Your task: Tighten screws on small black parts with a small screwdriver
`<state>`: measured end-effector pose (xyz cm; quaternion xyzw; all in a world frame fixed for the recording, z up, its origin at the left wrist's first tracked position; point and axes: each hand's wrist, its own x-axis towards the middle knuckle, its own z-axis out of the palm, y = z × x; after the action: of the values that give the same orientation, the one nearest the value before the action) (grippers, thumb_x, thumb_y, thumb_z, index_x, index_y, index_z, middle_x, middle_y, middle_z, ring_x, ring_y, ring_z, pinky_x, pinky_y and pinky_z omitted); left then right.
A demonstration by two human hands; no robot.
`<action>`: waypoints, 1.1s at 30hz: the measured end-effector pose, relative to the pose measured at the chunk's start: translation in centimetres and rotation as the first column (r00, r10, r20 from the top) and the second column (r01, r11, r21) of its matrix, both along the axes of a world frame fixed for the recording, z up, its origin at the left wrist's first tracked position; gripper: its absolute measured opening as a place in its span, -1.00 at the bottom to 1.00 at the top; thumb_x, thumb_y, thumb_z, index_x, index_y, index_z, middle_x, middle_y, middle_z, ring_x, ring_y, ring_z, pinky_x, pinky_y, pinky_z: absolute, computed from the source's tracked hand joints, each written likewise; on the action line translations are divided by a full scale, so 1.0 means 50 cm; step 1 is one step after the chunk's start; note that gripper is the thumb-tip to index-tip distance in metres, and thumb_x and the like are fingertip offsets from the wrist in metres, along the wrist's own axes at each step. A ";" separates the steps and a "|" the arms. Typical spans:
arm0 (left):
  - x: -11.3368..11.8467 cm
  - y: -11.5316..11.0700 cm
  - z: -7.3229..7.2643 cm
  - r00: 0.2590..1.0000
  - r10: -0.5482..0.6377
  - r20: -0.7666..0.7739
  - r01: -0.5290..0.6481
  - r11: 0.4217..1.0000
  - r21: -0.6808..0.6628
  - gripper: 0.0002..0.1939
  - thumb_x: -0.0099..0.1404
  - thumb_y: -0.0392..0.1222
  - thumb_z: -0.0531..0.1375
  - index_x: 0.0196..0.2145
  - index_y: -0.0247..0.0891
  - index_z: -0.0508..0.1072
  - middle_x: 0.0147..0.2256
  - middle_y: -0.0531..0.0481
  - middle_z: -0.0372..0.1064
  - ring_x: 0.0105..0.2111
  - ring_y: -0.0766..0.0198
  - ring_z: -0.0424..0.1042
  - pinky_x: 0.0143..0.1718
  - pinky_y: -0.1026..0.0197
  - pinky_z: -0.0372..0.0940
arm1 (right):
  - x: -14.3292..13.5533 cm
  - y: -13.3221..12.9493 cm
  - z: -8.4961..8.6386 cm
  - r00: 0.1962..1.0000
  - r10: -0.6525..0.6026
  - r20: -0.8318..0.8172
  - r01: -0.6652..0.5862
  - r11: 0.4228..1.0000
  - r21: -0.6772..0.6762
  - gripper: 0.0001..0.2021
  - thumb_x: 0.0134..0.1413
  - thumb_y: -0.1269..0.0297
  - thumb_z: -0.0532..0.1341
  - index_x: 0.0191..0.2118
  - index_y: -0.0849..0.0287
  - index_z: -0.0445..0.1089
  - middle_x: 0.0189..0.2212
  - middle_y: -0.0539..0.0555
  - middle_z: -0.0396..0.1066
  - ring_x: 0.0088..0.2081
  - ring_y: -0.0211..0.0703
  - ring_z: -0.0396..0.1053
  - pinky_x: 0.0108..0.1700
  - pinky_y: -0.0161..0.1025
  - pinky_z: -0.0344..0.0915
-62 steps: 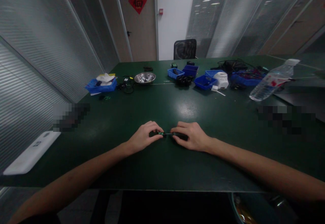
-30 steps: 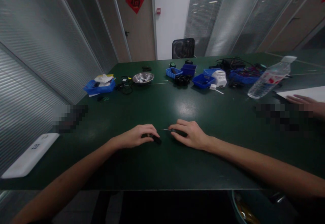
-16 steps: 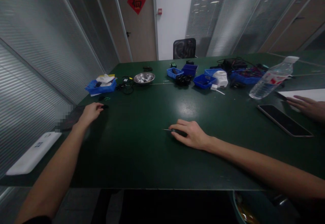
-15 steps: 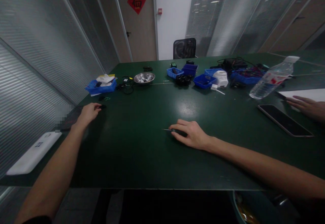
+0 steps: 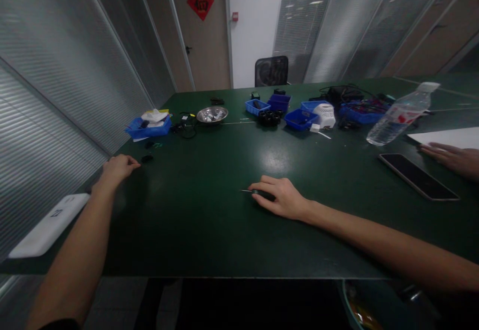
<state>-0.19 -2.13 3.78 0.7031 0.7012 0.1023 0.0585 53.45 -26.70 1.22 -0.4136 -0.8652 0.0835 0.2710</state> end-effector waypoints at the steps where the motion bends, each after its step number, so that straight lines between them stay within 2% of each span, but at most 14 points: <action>1: 0.007 -0.008 0.004 0.998 0.048 -0.049 -0.049 0.998 -0.029 -0.87 0.30 -0.20 0.38 -0.30 -0.33 0.59 -0.56 0.13 0.35 -0.43 0.26 0.23 -0.30 0.29 -0.04 | 0.000 0.000 0.000 1.000 0.000 0.001 0.000 1.000 0.001 -0.67 0.48 0.11 0.14 0.13 0.16 0.50 -0.21 0.09 0.49 -0.35 -0.25 0.40 -0.34 -0.29 0.26; 3: 0.021 -0.022 0.009 0.987 0.102 -0.124 -0.107 0.994 -0.030 -0.83 0.35 -0.14 0.34 -0.23 -0.33 0.59 -0.47 0.09 0.40 -0.37 0.23 0.27 -0.29 0.28 -0.05 | -0.001 0.000 0.001 1.000 0.001 0.002 -0.001 1.000 -0.001 -0.67 0.48 0.10 0.14 0.13 0.15 0.50 -0.21 0.09 0.49 -0.35 -0.25 0.40 -0.34 -0.29 0.26; 5: 0.029 -0.031 0.010 0.990 0.104 -0.101 -0.098 0.993 0.059 -0.80 0.41 -0.13 0.28 -0.17 -0.35 0.56 -0.43 0.08 0.40 -0.36 0.22 0.27 -0.31 0.28 -0.02 | -0.001 -0.001 0.002 1.000 0.001 0.003 -0.001 1.000 -0.002 -0.66 0.48 0.10 0.14 0.13 0.16 0.50 -0.21 0.08 0.49 -0.36 -0.25 0.40 -0.34 -0.29 0.27; 8: 0.033 -0.030 0.007 0.997 0.073 0.033 -0.078 0.983 0.169 -0.76 0.47 -0.11 0.23 -0.10 -0.37 0.52 -0.37 0.09 0.41 -0.32 0.25 0.32 -0.30 0.29 0.07 | -0.003 -0.002 0.003 1.000 0.004 0.001 -0.004 1.000 -0.011 -0.66 0.49 0.11 0.14 0.13 0.17 0.50 -0.20 0.09 0.49 -0.36 -0.26 0.40 -0.33 -0.28 0.28; 14: 0.034 -0.013 -0.009 0.960 0.026 0.278 -0.098 0.964 0.247 -0.70 0.37 -0.15 0.35 -0.03 -0.39 0.54 -0.27 0.11 0.47 -0.21 0.29 0.40 -0.17 0.31 0.23 | -0.005 -0.004 0.004 1.000 0.002 0.002 -0.002 1.000 -0.012 -0.67 0.48 0.11 0.14 0.13 0.17 0.51 -0.20 0.09 0.49 -0.35 -0.25 0.40 -0.33 -0.28 0.28; 18: 0.043 -0.019 -0.017 0.951 -0.019 0.309 -0.056 0.971 0.234 -0.64 0.47 -0.19 0.24 0.14 -0.42 0.48 -0.25 0.09 0.50 -0.19 0.28 0.43 -0.13 0.29 0.25 | -0.005 -0.006 0.005 1.000 0.013 -0.001 -0.013 1.000 -0.017 -0.66 0.48 0.11 0.14 0.13 0.18 0.50 -0.20 0.09 0.49 -0.37 -0.27 0.39 -0.33 -0.28 0.28; 23: 0.039 -0.020 -0.025 0.968 -0.029 0.249 -0.030 0.973 0.231 -0.58 0.50 -0.05 0.20 0.15 -0.39 0.52 -0.26 0.09 0.50 -0.19 0.27 0.43 -0.13 0.29 0.23 | -0.005 -0.006 0.004 1.000 0.003 0.012 -0.003 1.000 -0.017 -0.67 0.48 0.12 0.15 0.13 0.17 0.51 -0.20 0.08 0.48 -0.36 -0.27 0.39 -0.33 -0.28 0.28; 28: 0.034 0.003 -0.051 0.966 0.031 0.256 -0.097 0.963 0.251 -0.63 0.43 -0.07 0.30 0.07 -0.35 0.59 -0.18 0.04 0.52 -0.18 0.28 0.39 -0.12 0.30 0.21 | -0.005 -0.006 0.001 1.000 0.002 0.020 -0.001 1.000 -0.008 -0.67 0.48 0.12 0.15 0.13 0.16 0.51 -0.20 0.08 0.48 -0.35 -0.25 0.40 -0.32 -0.28 0.27; 33: 0.034 0.018 -0.083 0.924 0.088 0.373 -0.184 0.955 0.232 -0.65 0.40 -0.11 0.35 0.06 -0.34 0.60 -0.21 0.09 0.54 -0.19 0.29 0.38 -0.12 0.31 0.19 | -0.005 -0.008 0.002 1.000 0.005 0.030 -0.005 1.000 -0.013 -0.67 0.48 0.12 0.15 0.14 0.16 0.50 -0.20 0.08 0.48 -0.36 -0.26 0.39 -0.33 -0.29 0.26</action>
<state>1.49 -1.24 -0.39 0.6234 0.7064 0.3245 0.0845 53.22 -27.12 1.33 -0.4145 -0.8696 0.0835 0.2552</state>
